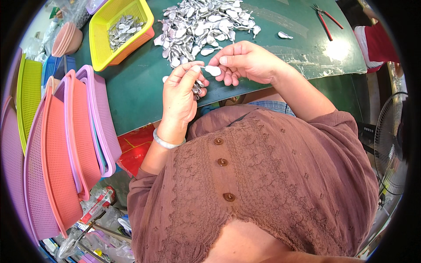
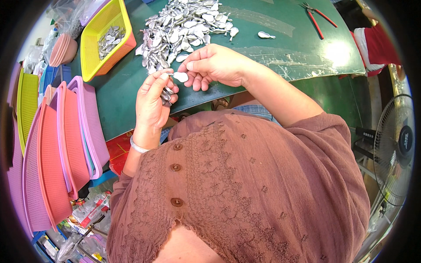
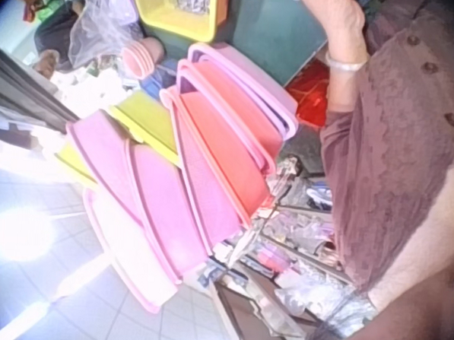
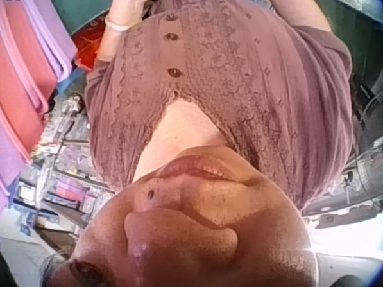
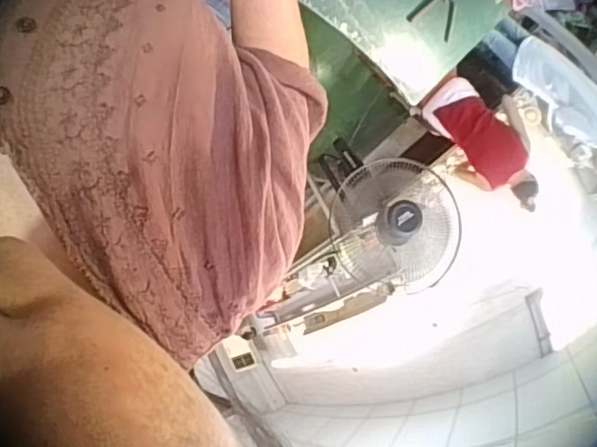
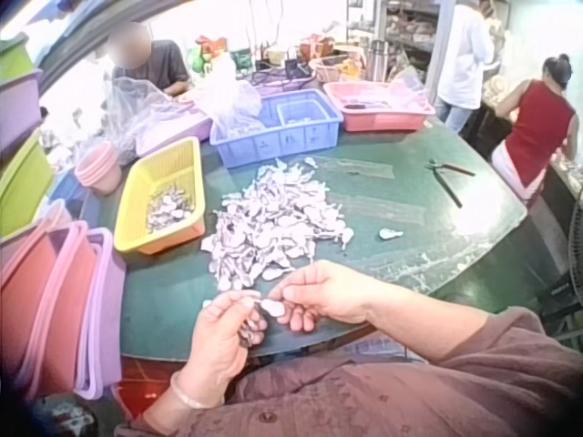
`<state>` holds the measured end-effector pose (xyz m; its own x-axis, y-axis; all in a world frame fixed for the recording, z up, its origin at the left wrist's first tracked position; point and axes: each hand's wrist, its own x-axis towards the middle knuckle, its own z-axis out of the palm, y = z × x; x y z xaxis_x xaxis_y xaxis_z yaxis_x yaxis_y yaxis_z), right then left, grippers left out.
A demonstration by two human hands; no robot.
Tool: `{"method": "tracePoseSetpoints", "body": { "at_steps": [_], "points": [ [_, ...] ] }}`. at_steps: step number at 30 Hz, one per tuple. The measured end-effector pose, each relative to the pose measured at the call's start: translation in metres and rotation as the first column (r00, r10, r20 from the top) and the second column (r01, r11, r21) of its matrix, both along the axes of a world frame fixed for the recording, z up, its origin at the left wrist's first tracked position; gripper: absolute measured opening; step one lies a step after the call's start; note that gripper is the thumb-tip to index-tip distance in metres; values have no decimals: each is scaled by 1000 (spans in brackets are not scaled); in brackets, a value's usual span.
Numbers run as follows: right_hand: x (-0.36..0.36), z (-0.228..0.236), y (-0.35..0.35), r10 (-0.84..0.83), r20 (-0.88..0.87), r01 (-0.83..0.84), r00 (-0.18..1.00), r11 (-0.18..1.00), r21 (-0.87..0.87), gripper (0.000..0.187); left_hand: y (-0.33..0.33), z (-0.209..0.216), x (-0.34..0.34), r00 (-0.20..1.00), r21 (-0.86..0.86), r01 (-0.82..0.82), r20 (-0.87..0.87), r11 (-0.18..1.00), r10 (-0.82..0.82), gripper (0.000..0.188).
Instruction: The person picks up small white plastic parts from a pile, inserts metal pins into them by hand, and uses pliers to trim the metal wire.
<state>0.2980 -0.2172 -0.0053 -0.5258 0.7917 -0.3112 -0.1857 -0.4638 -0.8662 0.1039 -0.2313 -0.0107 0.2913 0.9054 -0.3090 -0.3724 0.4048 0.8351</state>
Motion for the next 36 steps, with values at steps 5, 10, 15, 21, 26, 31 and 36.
{"method": "tracePoseSetpoints", "body": {
  "at_steps": [5, 10, 15, 21, 26, 31, 36],
  "points": [
    [-2, 2, -2, -5, -26, 5, 1000, 1000, -2, 24, 0, 0, 0, 1000, 0, -7, 8, 1000, 7, 14],
    [-6, 0, -3, -44, -57, 41, 997, 998, -53, 28, 0, -1, 0, 998, 0, -45, 42, 999, 45, 13],
    [-9, -6, -5, -107, -51, 109, 993, 993, 38, 31, -1, 3, 2, 996, -36, -34, 84, 999, 37, 15],
    [-13, -3, -7, -100, -38, 104, 994, 987, 123, 33, 1, -2, 0, 983, -61, 11, 182, 998, 0, 16],
    [-2, -10, 3, -205, 355, 17, 912, 884, 467, 28, 4, -6, -5, 962, -96, 29, 273, 995, -2, 17],
    [1, -16, 12, -559, 565, -199, 607, 581, 789, 18, 6, -11, -8, 935, -115, 63, 353, 991, -18, 18],
    [-8, -14, 14, -629, 644, -399, 436, 507, 764, 15, 6, -9, -8, 916, -211, 71, 400, 975, 20, 16]
  ]
}}
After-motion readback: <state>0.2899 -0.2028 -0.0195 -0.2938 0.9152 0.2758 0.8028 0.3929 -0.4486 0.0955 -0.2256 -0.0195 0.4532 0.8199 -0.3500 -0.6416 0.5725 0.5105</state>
